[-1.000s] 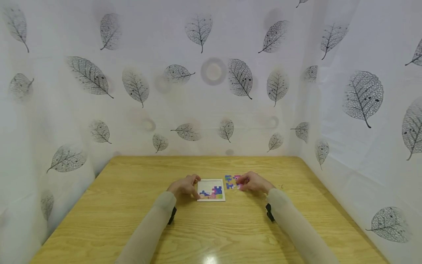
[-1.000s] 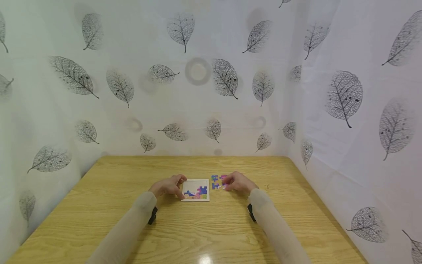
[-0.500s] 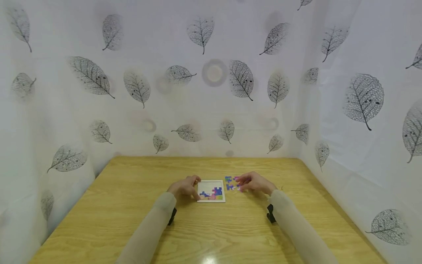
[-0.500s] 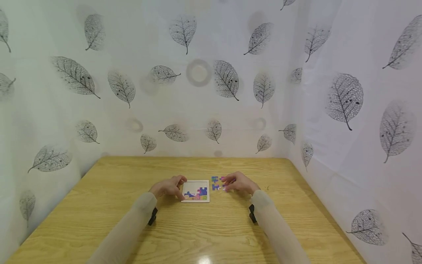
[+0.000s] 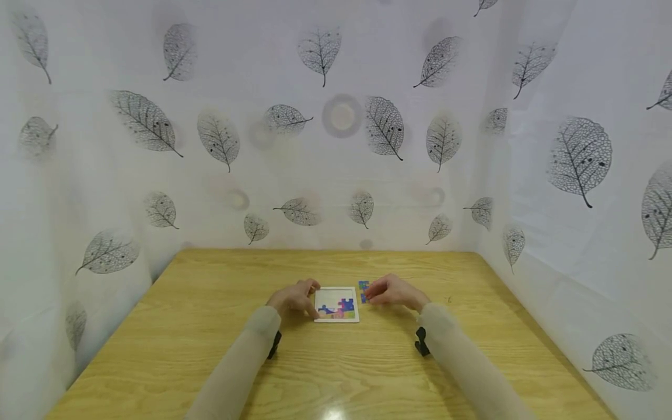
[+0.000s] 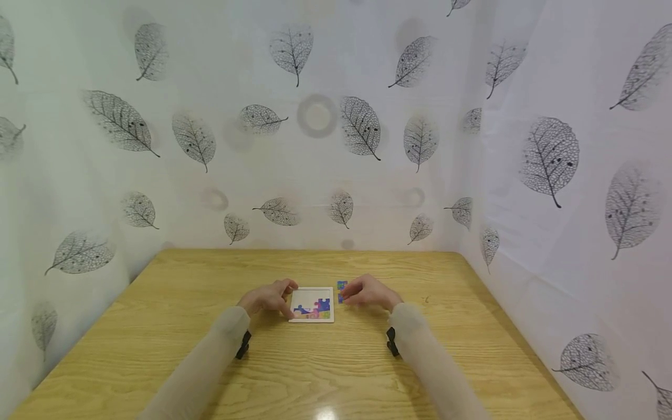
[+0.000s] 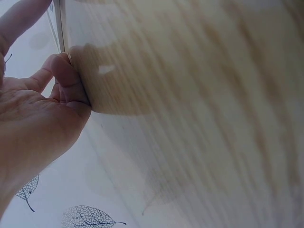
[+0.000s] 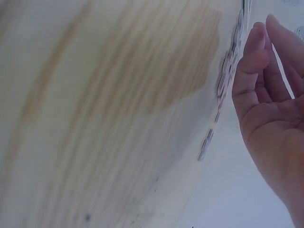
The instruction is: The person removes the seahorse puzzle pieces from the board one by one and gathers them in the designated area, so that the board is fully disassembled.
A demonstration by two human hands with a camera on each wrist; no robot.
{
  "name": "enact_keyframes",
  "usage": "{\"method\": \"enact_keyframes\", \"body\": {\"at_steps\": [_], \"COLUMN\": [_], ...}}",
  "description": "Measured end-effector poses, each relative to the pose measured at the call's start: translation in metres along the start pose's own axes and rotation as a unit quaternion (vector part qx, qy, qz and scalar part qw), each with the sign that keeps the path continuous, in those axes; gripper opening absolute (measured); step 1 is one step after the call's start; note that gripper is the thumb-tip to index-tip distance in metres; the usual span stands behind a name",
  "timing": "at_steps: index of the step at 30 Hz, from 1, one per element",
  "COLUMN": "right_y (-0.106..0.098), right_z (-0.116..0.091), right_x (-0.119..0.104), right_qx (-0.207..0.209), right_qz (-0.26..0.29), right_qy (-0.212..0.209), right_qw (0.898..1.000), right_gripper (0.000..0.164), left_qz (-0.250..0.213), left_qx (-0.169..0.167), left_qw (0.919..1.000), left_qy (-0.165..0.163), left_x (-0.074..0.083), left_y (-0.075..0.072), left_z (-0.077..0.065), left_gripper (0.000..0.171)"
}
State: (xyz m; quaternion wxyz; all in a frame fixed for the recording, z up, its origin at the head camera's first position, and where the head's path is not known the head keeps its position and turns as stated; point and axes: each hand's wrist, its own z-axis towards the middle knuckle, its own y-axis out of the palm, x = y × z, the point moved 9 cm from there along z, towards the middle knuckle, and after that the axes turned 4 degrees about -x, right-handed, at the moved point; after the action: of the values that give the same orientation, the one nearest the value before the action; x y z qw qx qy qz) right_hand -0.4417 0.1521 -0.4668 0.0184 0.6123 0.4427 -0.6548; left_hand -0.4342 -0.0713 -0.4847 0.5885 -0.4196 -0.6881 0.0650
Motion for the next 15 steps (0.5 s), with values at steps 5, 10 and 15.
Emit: {"method": "enact_keyframes", "body": {"at_steps": [5,10,15], "right_y": [0.012,0.023,0.031], "right_z": [0.008,0.015,0.021], "right_x": [-0.007,-0.014,-0.023], "right_qx": [-0.007,-0.014,-0.021], "right_qz": [-0.004,-0.018,-0.047], "right_qy": [0.004,0.000,-0.015], "right_qw": [1.000,1.000,0.999], "right_gripper": [0.025,0.026,0.030], "left_qz": [-0.006,-0.013,0.001], "left_qx": [-0.002,-0.005,0.001], "left_qw": [1.0000,0.9999,1.0000], "left_qy": [0.001,0.002,-0.002], "left_x": [0.000,-0.001,-0.002], "left_y": [0.001,0.001,0.000], "left_z": [0.000,0.000,0.002], "left_gripper": [0.076,0.076,0.075]}}
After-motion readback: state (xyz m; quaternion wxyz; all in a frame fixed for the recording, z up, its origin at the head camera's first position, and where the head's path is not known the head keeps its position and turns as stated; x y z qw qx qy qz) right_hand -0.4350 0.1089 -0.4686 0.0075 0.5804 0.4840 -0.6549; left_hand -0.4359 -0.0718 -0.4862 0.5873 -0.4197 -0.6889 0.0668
